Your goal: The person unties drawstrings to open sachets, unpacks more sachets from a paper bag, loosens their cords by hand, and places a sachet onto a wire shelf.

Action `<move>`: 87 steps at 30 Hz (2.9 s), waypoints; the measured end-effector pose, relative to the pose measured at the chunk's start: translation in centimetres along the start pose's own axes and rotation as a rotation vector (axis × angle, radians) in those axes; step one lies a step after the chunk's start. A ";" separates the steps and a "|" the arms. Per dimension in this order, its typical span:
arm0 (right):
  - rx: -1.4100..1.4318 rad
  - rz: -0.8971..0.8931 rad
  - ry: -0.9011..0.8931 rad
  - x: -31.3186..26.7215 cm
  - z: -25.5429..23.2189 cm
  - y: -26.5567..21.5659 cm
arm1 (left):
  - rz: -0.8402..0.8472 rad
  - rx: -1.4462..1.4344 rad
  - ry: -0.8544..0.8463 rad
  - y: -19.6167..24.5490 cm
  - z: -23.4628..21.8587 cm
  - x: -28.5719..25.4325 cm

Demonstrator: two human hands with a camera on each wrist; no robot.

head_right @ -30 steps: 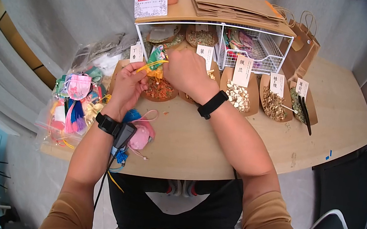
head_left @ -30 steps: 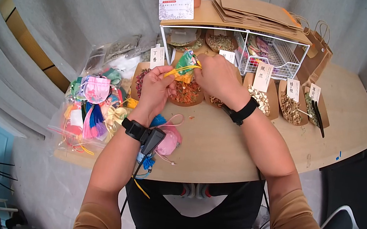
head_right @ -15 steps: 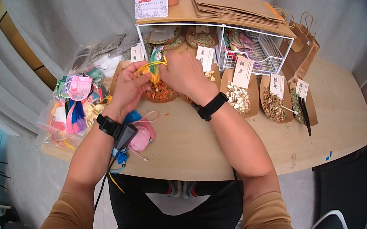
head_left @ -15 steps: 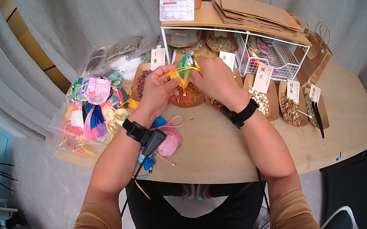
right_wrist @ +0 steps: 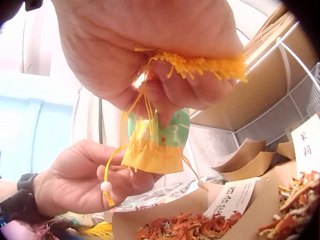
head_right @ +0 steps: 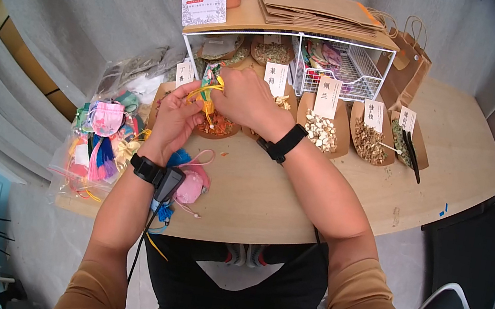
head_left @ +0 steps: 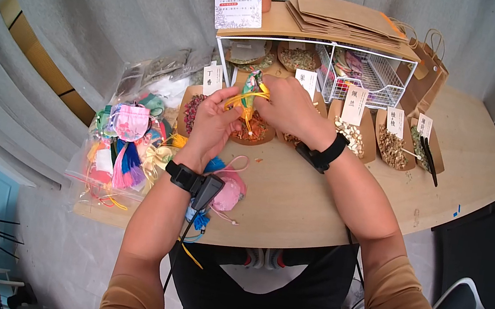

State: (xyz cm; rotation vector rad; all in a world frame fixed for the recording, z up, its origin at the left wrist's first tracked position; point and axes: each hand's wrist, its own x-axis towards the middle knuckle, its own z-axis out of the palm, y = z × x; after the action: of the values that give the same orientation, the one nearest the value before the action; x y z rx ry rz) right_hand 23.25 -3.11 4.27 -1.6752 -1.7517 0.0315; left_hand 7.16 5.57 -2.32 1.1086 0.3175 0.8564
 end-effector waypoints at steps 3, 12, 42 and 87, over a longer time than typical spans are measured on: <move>-0.010 0.015 -0.016 0.1 0.1 0.1 | -0.005 -0.033 -0.025 0.0 -0.2 0.0; 0.005 -0.011 -0.016 0.1 0.5 0.6 | -0.038 -0.088 -0.025 0.4 0.0 0.0; -0.018 -0.029 0.038 0.0 0.2 0.0 | -0.047 -0.049 0.040 0.0 -0.2 0.1; -0.054 -0.113 0.022 0.1 0.1 0.4 | -0.082 0.111 0.238 0.2 0.0 -0.2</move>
State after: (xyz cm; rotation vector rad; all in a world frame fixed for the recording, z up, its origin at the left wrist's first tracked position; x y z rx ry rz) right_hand 23.51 -2.89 4.04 -1.6058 -1.8423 -0.0868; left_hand 6.98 5.44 -2.14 1.0894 0.6108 0.9082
